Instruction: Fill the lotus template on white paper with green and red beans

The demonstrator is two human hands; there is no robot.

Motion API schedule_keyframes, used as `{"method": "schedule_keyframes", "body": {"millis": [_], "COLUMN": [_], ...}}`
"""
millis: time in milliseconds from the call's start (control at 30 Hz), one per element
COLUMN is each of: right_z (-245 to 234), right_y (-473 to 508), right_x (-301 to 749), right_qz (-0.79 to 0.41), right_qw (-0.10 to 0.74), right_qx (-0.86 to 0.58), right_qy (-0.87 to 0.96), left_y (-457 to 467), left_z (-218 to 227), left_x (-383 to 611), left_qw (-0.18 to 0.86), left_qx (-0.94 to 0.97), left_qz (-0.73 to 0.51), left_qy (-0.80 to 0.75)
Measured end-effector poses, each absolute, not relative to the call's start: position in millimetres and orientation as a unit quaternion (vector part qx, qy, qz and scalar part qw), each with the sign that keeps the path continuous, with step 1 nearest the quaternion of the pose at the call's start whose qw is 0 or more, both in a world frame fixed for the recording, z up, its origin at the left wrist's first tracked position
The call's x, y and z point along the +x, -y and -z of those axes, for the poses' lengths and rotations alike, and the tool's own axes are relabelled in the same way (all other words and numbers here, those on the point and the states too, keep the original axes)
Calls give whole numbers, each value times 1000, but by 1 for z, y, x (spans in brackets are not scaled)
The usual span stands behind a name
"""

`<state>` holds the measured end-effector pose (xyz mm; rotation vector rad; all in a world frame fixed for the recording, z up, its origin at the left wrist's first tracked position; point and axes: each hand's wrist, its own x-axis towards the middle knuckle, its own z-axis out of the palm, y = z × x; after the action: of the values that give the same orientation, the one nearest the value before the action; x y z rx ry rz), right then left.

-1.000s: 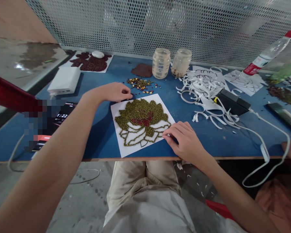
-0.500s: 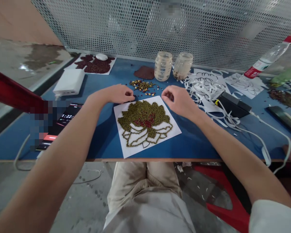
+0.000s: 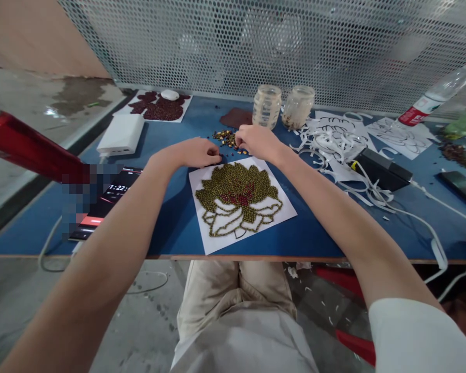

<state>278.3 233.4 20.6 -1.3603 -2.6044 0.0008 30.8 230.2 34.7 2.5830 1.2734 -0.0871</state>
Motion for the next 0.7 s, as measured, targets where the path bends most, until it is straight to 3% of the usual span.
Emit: {"method": "schedule_keyframes", "body": {"millis": [400,700], "right_z": [-24,-20], "right_y": [-250,-251], "right_x": [275,279], "right_qz": [-19,-117], "right_qw": [57,75], "right_qx": [-478,-516], "right_qy": [876,846], "left_y": [-225,-228], "left_z": [-38,-35], "left_x": [32,31], "left_qw": [132,135], "left_qx": [884,885], "left_qz": [29,27], "left_qy": [-447,-445]}}
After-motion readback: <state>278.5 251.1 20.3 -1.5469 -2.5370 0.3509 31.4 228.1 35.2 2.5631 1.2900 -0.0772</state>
